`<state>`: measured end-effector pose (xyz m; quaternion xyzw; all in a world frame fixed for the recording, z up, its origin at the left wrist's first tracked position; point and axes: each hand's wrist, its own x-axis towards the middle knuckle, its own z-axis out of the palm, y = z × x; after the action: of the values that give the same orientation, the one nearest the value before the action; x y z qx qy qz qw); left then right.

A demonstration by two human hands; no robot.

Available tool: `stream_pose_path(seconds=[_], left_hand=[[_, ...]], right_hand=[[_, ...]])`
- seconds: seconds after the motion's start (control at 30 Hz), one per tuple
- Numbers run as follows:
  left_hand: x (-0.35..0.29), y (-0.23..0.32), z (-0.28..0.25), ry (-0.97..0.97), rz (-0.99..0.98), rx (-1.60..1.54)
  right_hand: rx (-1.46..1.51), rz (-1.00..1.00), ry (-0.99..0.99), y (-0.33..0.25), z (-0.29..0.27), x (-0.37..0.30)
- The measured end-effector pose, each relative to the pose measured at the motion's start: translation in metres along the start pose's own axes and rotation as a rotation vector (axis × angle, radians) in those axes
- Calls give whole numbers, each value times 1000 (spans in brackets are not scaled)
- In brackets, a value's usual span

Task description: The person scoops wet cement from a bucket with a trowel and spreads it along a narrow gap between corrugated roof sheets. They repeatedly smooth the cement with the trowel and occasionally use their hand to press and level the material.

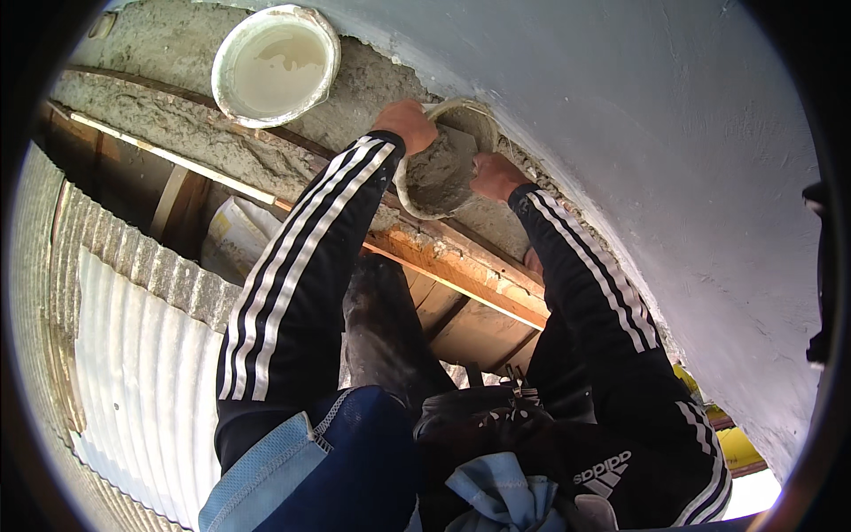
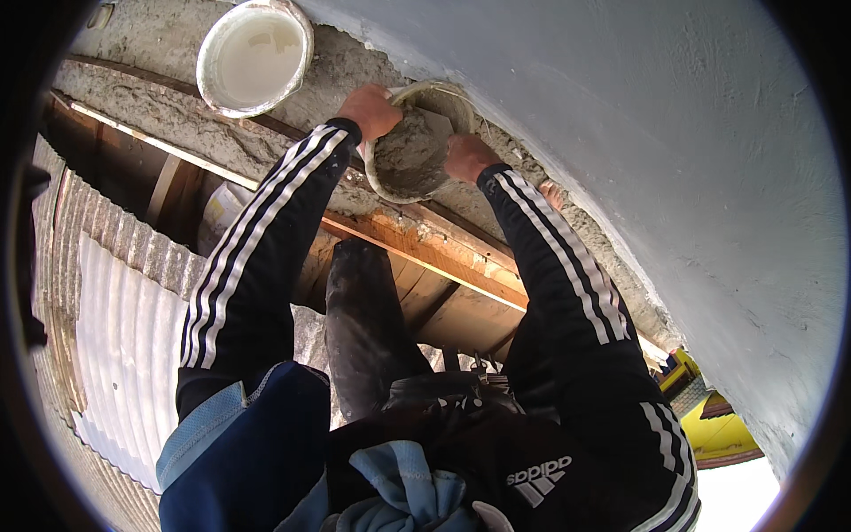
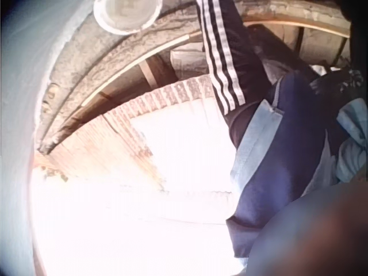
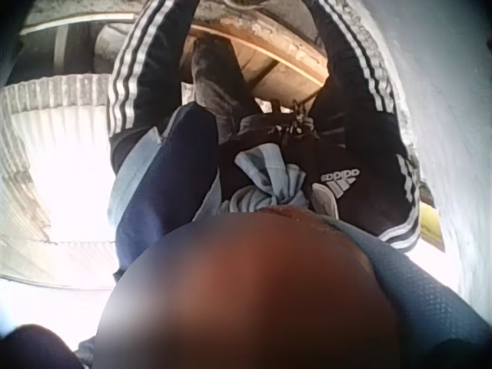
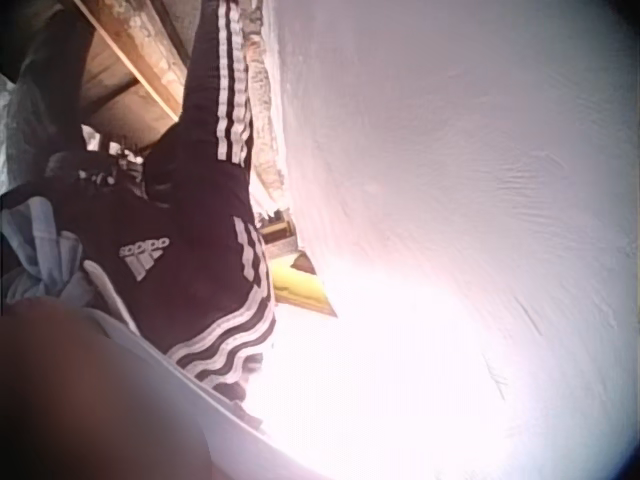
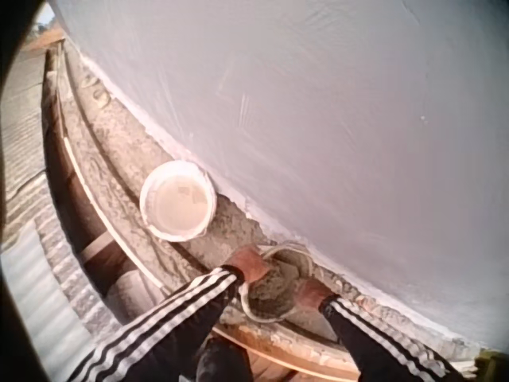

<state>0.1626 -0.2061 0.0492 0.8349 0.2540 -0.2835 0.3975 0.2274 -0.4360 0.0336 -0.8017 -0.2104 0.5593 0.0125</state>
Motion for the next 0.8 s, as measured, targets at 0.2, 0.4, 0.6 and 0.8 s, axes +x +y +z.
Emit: stream_pose_path(seconds=[0.2,0.4,0.6,0.8], left_hand=[[-110,-20,29,250,3,-198],[-236,-37,34,590,9,-531],[-309,-47,52,653,-412,-1127],[-344,-82,70,910,-616,-1600]], right_hand=[[428,-143,-326,13,40,-16],[485,-301,-493,-20,43,-65],[456,-410,-575,-73,18,-108],[443,-407,-583,-118,1,-134]])
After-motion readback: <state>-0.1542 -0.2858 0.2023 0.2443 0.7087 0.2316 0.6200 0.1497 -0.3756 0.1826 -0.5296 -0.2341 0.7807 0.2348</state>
